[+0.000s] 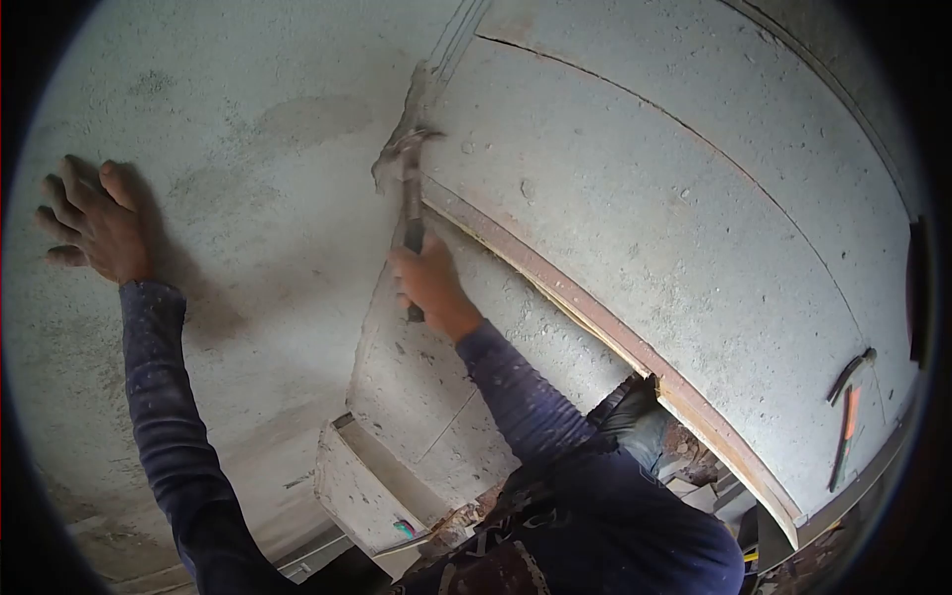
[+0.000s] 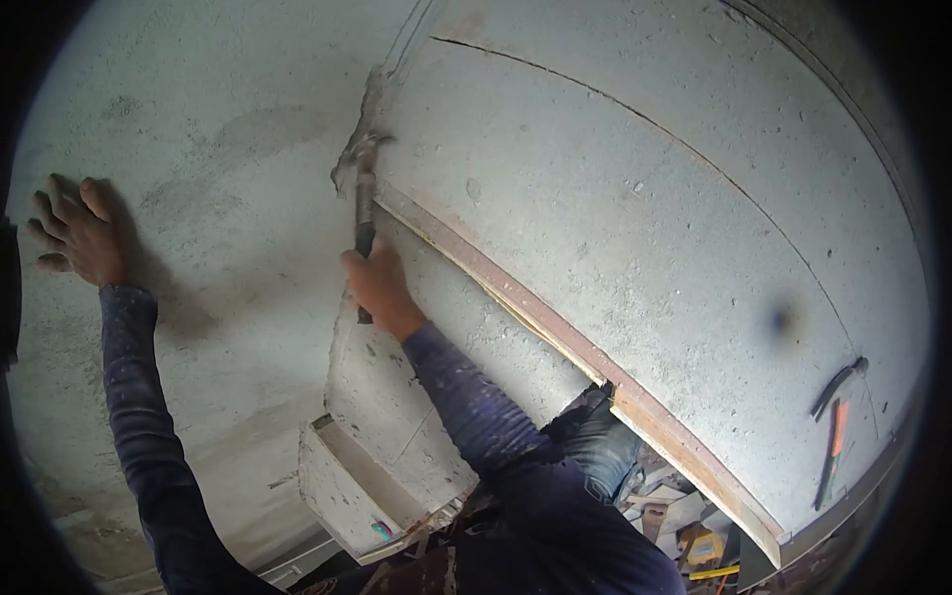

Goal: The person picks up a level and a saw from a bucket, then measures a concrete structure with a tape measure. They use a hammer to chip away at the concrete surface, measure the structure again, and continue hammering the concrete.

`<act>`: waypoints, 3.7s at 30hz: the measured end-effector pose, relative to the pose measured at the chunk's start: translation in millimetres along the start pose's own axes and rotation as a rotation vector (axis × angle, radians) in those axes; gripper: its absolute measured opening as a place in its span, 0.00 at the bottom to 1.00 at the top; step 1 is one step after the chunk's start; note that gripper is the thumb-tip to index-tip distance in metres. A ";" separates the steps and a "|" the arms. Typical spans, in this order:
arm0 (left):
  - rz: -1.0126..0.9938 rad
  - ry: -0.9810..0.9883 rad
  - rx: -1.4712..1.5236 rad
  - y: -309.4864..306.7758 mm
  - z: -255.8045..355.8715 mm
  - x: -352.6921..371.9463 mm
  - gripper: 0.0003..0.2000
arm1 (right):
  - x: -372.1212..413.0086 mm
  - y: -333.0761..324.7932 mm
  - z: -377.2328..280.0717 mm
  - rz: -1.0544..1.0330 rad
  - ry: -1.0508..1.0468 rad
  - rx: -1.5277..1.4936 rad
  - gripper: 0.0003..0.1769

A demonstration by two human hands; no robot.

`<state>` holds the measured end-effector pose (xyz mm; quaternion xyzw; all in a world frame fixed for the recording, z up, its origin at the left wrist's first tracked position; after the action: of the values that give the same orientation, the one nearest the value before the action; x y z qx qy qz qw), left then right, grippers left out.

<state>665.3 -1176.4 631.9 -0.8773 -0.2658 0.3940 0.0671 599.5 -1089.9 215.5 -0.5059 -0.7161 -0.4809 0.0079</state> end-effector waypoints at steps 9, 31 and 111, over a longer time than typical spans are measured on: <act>-0.046 -0.017 -0.016 -3.1 -0.1 1.7 0.34 | 88.5 -112.8 -162.1 0.526 -1.003 -0.667 0.11; -0.033 -0.018 -0.014 1.6 -8.4 3.2 0.33 | 22.1 -13.6 -13.3 -0.055 0.052 0.100 0.16; -0.090 -0.010 -0.058 2.1 -6.3 2.6 0.33 | 96.7 -106.7 -197.7 0.313 -0.735 -0.228 0.09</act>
<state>672.1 -1176.2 633.8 -0.8640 -0.3166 0.3872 0.0580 380.3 -1161.1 297.3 -0.7442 -0.5278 -0.3376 -0.2315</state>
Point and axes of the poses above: each hand's wrist, its own x-axis away from the middle knuckle, its own y-axis out of the palm, z = x × y, the point moved 9 cm from there along -x, towards the middle knuckle, and after that the axes turned 9 degrees about x, right-handed, at the moved point
